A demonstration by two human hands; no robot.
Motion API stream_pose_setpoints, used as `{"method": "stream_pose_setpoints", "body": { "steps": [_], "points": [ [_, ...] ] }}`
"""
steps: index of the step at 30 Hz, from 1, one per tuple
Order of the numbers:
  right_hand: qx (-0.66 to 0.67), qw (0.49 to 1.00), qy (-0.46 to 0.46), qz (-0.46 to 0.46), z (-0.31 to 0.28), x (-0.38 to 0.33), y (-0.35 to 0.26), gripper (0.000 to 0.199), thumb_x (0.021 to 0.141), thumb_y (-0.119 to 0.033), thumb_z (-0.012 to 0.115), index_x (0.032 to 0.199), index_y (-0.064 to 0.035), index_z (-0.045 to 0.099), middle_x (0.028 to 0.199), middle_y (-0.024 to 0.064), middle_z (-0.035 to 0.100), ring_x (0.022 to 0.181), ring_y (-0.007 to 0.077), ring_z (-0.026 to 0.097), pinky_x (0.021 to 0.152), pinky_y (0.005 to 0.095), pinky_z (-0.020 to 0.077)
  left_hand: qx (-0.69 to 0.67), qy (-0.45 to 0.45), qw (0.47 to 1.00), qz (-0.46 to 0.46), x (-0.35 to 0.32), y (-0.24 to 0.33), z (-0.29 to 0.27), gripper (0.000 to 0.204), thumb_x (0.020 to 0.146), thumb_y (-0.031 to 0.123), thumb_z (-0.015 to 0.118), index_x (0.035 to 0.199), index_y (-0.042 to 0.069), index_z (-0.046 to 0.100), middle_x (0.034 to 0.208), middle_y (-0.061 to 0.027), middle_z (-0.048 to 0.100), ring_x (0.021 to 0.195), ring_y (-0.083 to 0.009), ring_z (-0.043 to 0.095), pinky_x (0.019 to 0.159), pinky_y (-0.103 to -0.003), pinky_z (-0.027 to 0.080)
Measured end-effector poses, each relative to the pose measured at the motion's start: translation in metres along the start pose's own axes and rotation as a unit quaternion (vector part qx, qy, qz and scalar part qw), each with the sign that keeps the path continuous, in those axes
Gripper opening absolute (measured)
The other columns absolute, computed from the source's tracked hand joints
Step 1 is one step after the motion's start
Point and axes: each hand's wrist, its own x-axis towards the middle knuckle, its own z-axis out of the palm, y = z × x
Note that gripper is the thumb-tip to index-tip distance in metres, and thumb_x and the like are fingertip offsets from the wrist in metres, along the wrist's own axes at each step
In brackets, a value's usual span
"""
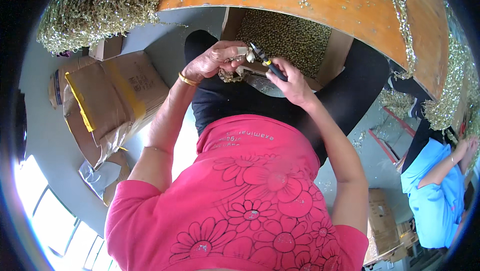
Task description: Trimming and cutting gold-colored tinsel decorative strands using pliers at a workshop table.
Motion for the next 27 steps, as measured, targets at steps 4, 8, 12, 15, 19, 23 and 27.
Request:
{"method": "stream_pose_setpoints", "body": {
  "steps": [4, 8, 12, 15, 19, 23, 27],
  "points": [
    [0.227, 0.961, -0.15, 0.058, -0.017, -0.003, -0.033, 0.031, 0.084, -0.02, 0.052, 0.11, -0.0036, 0.048, 0.088, 0.0021, 0.053, 0.079, 0.0096, 0.049, 0.073, 0.0249, 0.0419, -0.108, -0.139, 0.981, 0.077, -0.003, -0.002, -0.001, 0.035, 0.087, 0.038, 0.047, 0.082, 0.003, 0.05, 0.059, 0.0046, 0.039, 0.046, -0.0024, 0.026, 0.042, -0.017, 0.022],
    [0.213, 0.964, -0.153, 0.045, -0.02, -0.005, -0.042, 0.031, 0.085, -0.02, 0.051, 0.111, -0.004, 0.048, 0.093, 0.0045, 0.054, 0.086, 0.0118, 0.052, 0.076, 0.0268, 0.0425, -0.162, -0.188, 0.965, 0.089, -0.005, 0.006, 0.002, 0.038, 0.087, 0.039, 0.047, 0.081, 0.001, 0.049, 0.058, 0.0049, 0.04, 0.044, -0.0023, 0.027, 0.041, -0.018, 0.022],
    [0.125, 0.986, -0.104, 0.019, -0.02, -0.007, -0.045, 0.029, 0.086, -0.022, 0.05, 0.109, -0.0045, 0.048, 0.093, 0.0055, 0.055, 0.083, 0.012, 0.054, 0.074, 0.0284, 0.0437, -0.169, -0.183, 0.966, 0.074, -0.006, 0.011, 0.004, 0.037, 0.086, 0.038, 0.047, 0.081, 0.001, 0.049, 0.058, 0.0052, 0.039, 0.044, -0.0021, 0.027, 0.041, -0.017, 0.021],
    [0.025, 0.996, -0.086, 0.018, -0.021, -0.007, -0.039, 0.025, 0.086, -0.018, 0.05, 0.106, -0.0048, 0.047, 0.089, 0.0068, 0.056, 0.081, 0.0112, 0.055, 0.07, 0.028, 0.0445, -0.159, -0.194, 0.966, 0.057, -0.007, 0.012, 0.0, 0.038, 0.086, 0.038, 0.048, 0.084, 0.0, 0.051, 0.058, 0.0054, 0.039, 0.044, -0.0018, 0.027, 0.04, -0.017, 0.021],
    [-0.027, 0.999, -0.036, -0.022, -0.013, -0.005, -0.03, 0.023, 0.084, -0.011, 0.051, 0.105, -0.0042, 0.047, 0.085, 0.0109, 0.057, 0.08, 0.0184, 0.059, 0.068, 0.0311, 0.0454, -0.109, -0.164, 0.98, 0.039, -0.002, 0.011, -0.008, 0.033, 0.086, 0.033, 0.049, 0.086, 0.0, 0.055, 0.057, 0.0057, 0.038, 0.044, -0.0018, 0.027, 0.038, -0.017, 0.021],
    [-0.132, 0.984, 0.05, -0.108, -0.001, 0.006, -0.005, 0.026, 0.08, -0.005, 0.053, 0.105, -0.003, 0.046, 0.088, 0.0173, 0.056, 0.084, 0.0333, 0.057, 0.07, 0.037, 0.0452, 0.203, 0.051, 0.978, 0.009, 0.0, 0.011, 0.006, 0.022, 0.081, 0.021, 0.048, 0.085, 0.003, 0.059, 0.054, -0.0023, 0.042, 0.051, -0.0108, 0.041, 0.048, -0.025, 0.036],
    [-0.148, 0.983, 0.078, -0.078, 0.02, 0.017, 0.01, 0.027, 0.079, -0.005, 0.055, 0.104, -0.0033, 0.047, 0.094, 0.0189, 0.055, 0.087, 0.0357, 0.056, 0.072, 0.0386, 0.0447, 0.417, 0.181, 0.877, 0.158, 0.012, -0.018, 0.0, 0.026, 0.082, 0.025, 0.05, 0.089, 0.001, 0.057, 0.066, -0.0123, 0.056, 0.061, -0.0277, 0.056, 0.06, -0.035, 0.046]
  ]
}}
